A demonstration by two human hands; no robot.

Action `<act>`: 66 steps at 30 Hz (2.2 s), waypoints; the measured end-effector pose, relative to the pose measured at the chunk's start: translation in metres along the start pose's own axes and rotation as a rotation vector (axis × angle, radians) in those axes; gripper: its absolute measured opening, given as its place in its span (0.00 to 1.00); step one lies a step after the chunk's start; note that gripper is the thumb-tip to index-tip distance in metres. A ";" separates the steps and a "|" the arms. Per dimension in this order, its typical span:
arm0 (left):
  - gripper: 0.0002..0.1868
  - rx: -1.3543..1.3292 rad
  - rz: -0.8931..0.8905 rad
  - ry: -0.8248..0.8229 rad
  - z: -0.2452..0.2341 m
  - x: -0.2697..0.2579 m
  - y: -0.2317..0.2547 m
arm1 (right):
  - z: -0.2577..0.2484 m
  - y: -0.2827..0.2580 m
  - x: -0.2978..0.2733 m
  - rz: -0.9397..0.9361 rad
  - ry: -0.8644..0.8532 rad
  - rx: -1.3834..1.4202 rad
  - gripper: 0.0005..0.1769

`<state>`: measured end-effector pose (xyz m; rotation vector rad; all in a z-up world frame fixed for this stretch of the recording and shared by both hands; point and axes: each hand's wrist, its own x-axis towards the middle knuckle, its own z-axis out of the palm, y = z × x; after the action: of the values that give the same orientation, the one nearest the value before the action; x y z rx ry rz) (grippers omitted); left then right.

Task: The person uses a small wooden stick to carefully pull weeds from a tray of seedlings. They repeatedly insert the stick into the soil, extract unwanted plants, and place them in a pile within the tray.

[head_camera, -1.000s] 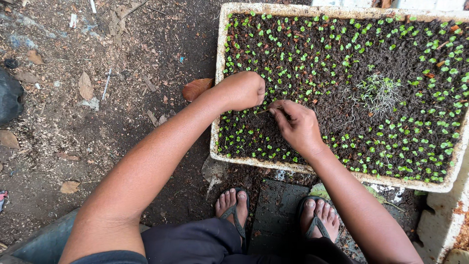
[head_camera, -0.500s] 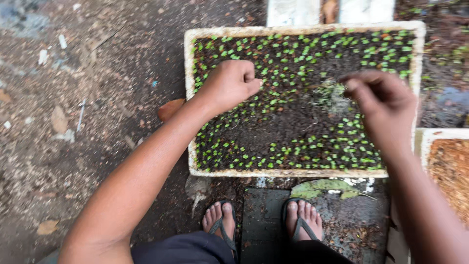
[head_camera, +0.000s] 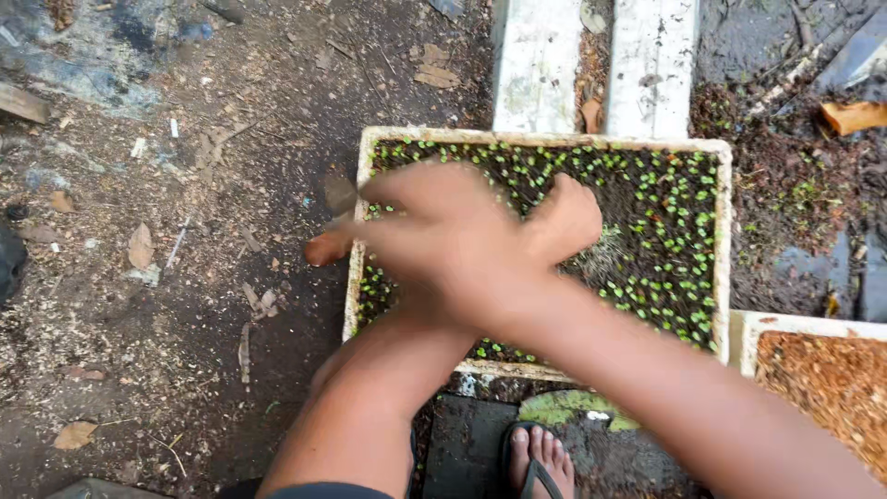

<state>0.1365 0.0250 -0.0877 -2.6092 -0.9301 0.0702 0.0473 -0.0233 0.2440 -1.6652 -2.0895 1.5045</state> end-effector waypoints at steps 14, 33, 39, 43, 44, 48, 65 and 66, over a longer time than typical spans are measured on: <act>0.09 -0.988 -0.642 -0.194 -0.096 -0.104 -0.055 | -0.061 0.265 0.001 -0.573 0.906 0.065 0.08; 0.08 -1.301 -0.941 0.156 -0.074 -0.078 0.013 | 0.006 0.423 0.004 -0.015 1.030 0.874 0.06; 0.08 -1.333 -0.987 0.176 -0.066 -0.094 0.026 | 0.022 0.405 0.012 0.046 0.930 0.897 0.06; 0.07 -1.297 -1.023 0.233 -0.064 -0.105 0.024 | 0.026 0.386 0.004 -0.017 0.811 0.914 0.08; 0.07 -1.302 -1.034 0.248 -0.062 -0.107 0.023 | 0.027 0.386 0.004 -0.039 0.767 0.921 0.08; 0.07 -1.316 -1.057 0.239 -0.067 -0.113 0.016 | 0.027 0.389 -0.001 -0.124 0.668 0.843 0.08; 0.07 -1.322 -1.078 0.186 -0.070 -0.117 0.013 | 0.015 0.399 -0.002 -0.130 0.792 1.291 0.05; 0.07 -1.310 -1.067 0.158 -0.072 -0.117 0.012 | 0.015 0.398 -0.003 -0.125 0.829 1.232 0.05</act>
<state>0.0645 -0.0796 -0.0339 -2.3922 -2.7807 -1.3817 0.3194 -0.0628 -0.0443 -1.2062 -0.5579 1.2321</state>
